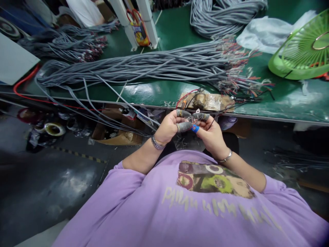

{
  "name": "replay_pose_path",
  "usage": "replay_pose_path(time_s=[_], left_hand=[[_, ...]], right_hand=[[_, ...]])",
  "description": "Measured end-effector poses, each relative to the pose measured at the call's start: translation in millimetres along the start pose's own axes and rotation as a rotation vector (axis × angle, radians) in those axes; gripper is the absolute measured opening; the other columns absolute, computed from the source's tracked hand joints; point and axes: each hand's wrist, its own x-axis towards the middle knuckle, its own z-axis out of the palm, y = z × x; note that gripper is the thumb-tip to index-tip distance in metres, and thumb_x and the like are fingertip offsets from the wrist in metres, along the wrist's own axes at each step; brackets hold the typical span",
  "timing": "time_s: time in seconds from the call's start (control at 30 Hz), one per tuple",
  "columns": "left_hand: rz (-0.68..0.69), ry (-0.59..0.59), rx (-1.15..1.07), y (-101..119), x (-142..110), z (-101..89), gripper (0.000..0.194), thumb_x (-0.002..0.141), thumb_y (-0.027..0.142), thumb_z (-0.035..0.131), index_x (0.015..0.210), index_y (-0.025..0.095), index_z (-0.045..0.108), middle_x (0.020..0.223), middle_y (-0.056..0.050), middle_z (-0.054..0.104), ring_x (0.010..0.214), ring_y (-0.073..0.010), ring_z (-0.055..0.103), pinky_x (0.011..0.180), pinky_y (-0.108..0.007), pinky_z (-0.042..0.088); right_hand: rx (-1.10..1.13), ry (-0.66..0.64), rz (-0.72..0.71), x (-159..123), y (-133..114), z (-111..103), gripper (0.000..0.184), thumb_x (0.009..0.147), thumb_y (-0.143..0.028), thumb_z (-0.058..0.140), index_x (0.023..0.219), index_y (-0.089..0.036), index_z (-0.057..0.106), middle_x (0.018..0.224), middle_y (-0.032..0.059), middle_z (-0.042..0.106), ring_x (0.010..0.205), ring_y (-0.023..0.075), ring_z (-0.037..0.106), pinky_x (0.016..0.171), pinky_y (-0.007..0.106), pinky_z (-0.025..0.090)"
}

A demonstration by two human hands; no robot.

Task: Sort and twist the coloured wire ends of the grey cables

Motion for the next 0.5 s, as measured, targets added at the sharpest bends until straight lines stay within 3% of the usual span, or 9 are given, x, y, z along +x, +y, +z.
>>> replay_pose_path(time_s=[0.13,0.3,0.5], left_hand=[[0.007,0.044,-0.089,-1.8,1.2,0.6,0.054,0.056,0.026,0.093,0.100,0.016,0.062,0.072,0.004,0.068,0.065,-0.0105,0.067,0.067,-0.022,0.051],[0.024,0.109,-0.289,-0.5,-0.6,1.1,0.047,0.062,0.026,0.088,0.099,0.019,0.059,0.068,0.008,0.058,0.066,-0.0107,0.069,0.066,-0.021,0.049],[-0.009,0.095,-0.401,5.0,-3.3,4.2,0.014,0.081,0.024,0.070,0.090,0.018,0.062,0.061,0.008,0.046,0.040,-0.0020,0.041,0.053,-0.023,0.041]], right_hand=[[-0.015,-0.010,-0.014,-0.4,-0.9,-0.9,0.046,0.062,-0.032,0.090,0.098,-0.024,0.061,0.093,0.0024,0.070,0.083,0.0150,0.067,0.070,0.027,0.056],[-0.014,0.009,-0.004,-2.2,-3.7,-1.3,0.044,0.067,-0.035,0.086,0.101,-0.024,0.061,0.095,0.0035,0.070,0.077,0.0138,0.061,0.056,0.023,0.050],[0.064,-0.024,0.034,-4.4,-4.7,4.1,0.040,0.067,-0.033,0.085,0.099,-0.023,0.063,0.082,-0.0008,0.064,0.055,0.0063,0.044,0.042,0.018,0.031]])
